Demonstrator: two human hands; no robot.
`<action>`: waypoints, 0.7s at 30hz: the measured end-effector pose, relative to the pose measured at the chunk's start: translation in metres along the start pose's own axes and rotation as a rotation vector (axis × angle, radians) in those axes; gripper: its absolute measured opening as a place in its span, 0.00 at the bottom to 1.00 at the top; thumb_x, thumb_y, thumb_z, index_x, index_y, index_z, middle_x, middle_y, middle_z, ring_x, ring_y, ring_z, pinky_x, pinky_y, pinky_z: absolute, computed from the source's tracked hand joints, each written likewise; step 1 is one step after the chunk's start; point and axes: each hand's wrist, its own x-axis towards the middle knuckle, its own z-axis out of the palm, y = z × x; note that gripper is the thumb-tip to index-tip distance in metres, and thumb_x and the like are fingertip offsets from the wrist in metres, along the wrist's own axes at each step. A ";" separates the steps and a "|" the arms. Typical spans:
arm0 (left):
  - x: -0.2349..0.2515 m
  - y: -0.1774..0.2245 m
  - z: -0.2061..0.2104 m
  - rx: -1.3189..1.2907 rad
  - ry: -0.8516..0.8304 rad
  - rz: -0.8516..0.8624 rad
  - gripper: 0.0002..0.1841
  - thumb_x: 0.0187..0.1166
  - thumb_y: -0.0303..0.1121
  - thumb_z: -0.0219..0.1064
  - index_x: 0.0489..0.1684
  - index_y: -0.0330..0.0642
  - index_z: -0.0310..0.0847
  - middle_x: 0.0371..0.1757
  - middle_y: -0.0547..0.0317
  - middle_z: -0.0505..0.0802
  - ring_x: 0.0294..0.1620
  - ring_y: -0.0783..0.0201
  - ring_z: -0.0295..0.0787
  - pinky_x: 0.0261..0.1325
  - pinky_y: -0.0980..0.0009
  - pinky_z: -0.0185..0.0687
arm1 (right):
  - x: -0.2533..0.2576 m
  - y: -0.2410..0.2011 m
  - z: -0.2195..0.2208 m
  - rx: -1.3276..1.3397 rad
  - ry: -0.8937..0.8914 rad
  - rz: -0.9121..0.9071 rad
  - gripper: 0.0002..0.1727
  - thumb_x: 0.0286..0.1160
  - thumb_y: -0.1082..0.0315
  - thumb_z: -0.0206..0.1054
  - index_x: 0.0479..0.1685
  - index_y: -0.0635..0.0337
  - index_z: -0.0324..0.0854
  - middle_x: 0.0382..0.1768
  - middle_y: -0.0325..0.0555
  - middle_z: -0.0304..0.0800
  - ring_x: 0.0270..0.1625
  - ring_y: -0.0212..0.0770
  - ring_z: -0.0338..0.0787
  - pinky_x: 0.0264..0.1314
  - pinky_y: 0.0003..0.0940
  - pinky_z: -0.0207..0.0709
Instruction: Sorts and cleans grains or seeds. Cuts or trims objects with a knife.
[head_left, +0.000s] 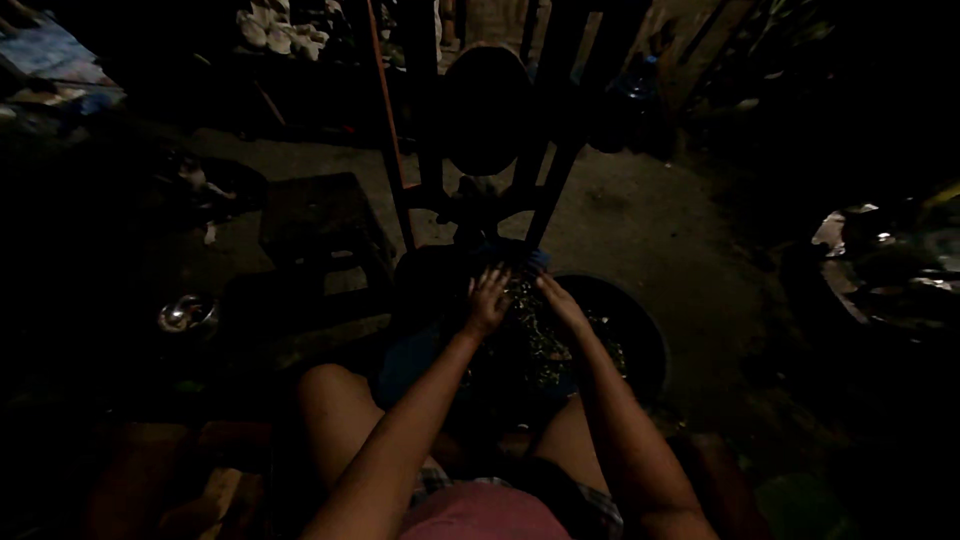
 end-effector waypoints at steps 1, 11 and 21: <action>0.000 -0.011 -0.004 0.031 0.038 -0.035 0.25 0.89 0.37 0.55 0.84 0.40 0.73 0.89 0.44 0.72 0.92 0.42 0.60 0.90 0.32 0.46 | -0.004 0.008 0.000 -0.249 0.011 -0.019 0.31 0.95 0.55 0.49 0.92 0.57 0.57 0.83 0.62 0.70 0.82 0.58 0.75 0.82 0.57 0.68; -0.008 -0.028 0.004 -0.105 -0.134 -0.495 0.33 0.90 0.50 0.58 0.92 0.45 0.61 0.91 0.44 0.67 0.88 0.45 0.68 0.86 0.45 0.65 | -0.054 0.038 0.044 -0.892 -0.097 0.224 0.43 0.87 0.59 0.59 0.98 0.45 0.37 0.80 0.64 0.71 0.69 0.64 0.86 0.70 0.61 0.78; 0.003 -0.026 0.025 -0.004 -0.113 -0.327 0.23 0.92 0.41 0.56 0.75 0.32 0.80 0.79 0.39 0.81 0.85 0.45 0.72 0.90 0.48 0.60 | -0.076 0.030 0.031 -0.661 0.014 0.108 0.43 0.83 0.70 0.59 0.97 0.46 0.42 0.80 0.67 0.68 0.65 0.61 0.87 0.66 0.54 0.83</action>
